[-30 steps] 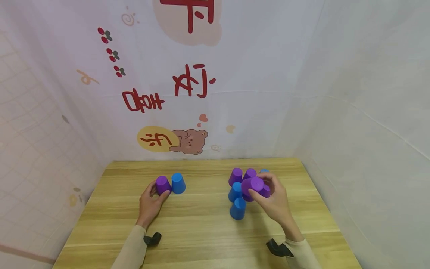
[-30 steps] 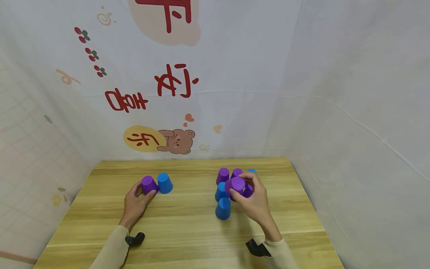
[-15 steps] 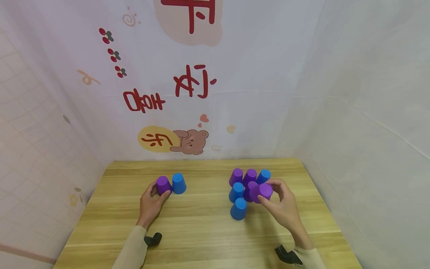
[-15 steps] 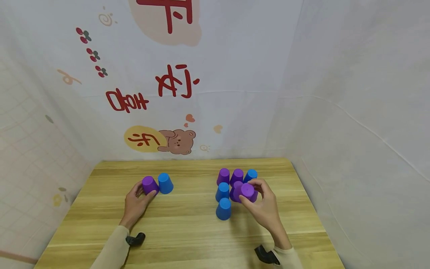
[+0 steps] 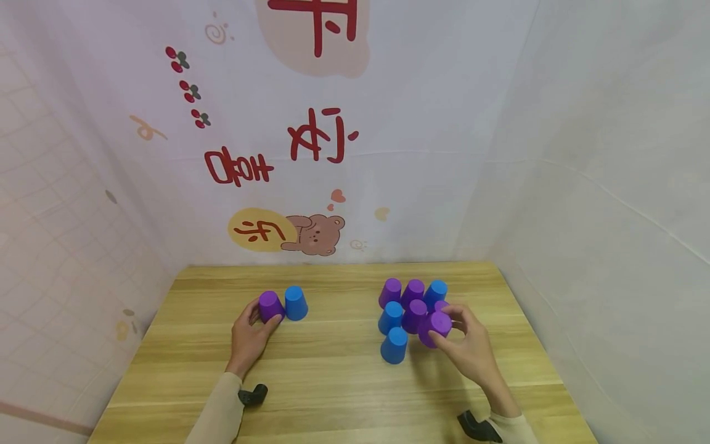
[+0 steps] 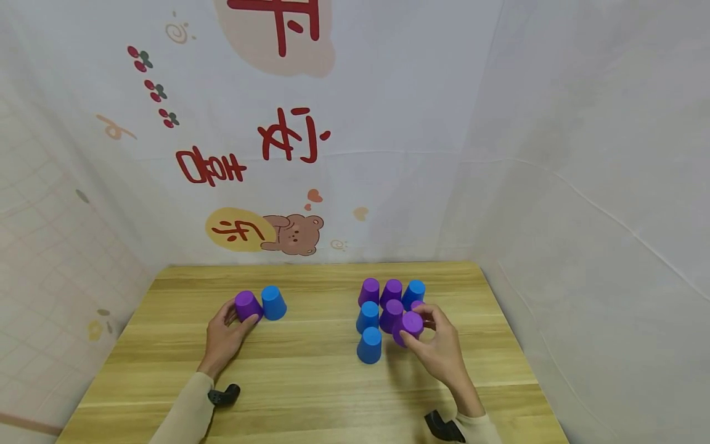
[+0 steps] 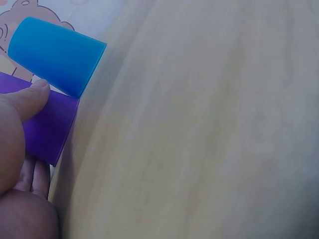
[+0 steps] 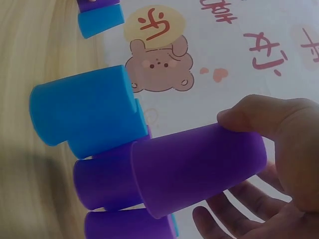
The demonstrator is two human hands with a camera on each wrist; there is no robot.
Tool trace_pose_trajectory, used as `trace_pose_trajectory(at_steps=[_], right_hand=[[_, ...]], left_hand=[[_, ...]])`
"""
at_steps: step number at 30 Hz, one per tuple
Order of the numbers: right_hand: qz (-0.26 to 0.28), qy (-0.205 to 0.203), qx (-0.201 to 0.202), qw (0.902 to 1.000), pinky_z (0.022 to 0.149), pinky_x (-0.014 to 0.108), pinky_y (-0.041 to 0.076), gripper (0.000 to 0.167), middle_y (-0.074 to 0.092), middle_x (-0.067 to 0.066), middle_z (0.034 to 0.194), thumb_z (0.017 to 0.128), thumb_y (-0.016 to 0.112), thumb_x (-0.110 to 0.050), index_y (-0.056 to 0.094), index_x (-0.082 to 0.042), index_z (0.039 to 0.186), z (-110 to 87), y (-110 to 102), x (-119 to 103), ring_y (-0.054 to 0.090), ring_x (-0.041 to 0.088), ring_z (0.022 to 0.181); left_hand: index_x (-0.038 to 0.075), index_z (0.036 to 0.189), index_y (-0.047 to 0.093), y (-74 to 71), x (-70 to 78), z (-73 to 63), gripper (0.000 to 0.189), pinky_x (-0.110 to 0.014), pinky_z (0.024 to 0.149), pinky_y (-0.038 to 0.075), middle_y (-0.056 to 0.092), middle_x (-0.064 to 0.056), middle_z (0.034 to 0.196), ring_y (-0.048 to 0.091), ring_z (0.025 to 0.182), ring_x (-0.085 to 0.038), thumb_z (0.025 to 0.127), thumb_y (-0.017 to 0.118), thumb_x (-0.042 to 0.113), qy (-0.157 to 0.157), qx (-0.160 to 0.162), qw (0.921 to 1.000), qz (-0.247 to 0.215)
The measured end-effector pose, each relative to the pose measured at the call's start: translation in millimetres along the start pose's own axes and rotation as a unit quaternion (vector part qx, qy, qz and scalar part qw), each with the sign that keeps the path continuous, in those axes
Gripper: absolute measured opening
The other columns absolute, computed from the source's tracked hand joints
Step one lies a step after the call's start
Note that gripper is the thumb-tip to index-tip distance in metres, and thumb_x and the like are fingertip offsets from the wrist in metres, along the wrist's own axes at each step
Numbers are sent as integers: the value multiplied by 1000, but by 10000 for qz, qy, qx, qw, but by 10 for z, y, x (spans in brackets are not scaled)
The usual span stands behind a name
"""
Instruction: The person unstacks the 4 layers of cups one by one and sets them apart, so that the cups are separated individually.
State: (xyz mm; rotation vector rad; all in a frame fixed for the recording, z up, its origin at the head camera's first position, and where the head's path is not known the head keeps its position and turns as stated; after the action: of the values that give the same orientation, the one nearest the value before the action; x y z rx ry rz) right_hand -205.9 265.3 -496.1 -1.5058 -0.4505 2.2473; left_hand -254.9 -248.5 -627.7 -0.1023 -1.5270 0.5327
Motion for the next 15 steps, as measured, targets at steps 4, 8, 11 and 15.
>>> trace_pose_trajectory(at_steps=[4, 8, 11, 15], right_hand=[[-174, 221, -154, 9995, 96, 19, 66, 47, 77, 12, 124, 86, 97, -2, 69, -4, 125, -33, 68, 103, 70, -3, 110], [-306, 307, -290, 9986, 90, 27, 72, 47, 79, 12, 118, 85, 99, -3, 69, -4, 122, -55, 166, 200, 75, 7, 106], [-302, 404, -361, 9981, 87, 31, 73, 47, 80, 13, 114, 85, 99, -2, 69, -4, 121, -62, 234, 263, 77, 16, 104], [-274, 657, -485, 9963, 89, 38, 74, 46, 79, 14, 113, 85, 97, 0, 68, -4, 121, -81, 308, 345, 78, 26, 104]], left_hand=[[2, 168, 47, 0, -10, -1, 79, -59, 135, 45, 58, -30, 166, 60, 153, -48, 103, 86, 23, -16, -14, 10000, -6], [2, 168, 47, -1, -17, 0, 78, -60, 136, 45, 58, -30, 166, 59, 154, -48, 104, 86, 24, -8, -15, 10000, -20], [2, 168, 48, 2, -18, 2, 78, -60, 135, 45, 58, -30, 165, 60, 153, -48, 104, 86, 24, 8, -2, 10000, -20], [2, 166, 49, 4, -17, 4, 77, -59, 134, 47, 60, -30, 164, 61, 152, -47, 103, 87, 22, 46, 37, 10000, -22]])
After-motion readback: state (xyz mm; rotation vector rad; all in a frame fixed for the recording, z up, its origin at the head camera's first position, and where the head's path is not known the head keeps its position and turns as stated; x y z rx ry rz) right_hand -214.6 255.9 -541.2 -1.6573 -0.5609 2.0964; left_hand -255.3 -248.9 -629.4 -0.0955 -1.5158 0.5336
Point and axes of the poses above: each hand's wrist, its own z-axis towards the middle knuckle, its own y-axis out of the palm, x = y × z, the point moved 7 cm from there along z, towards the middle knuckle
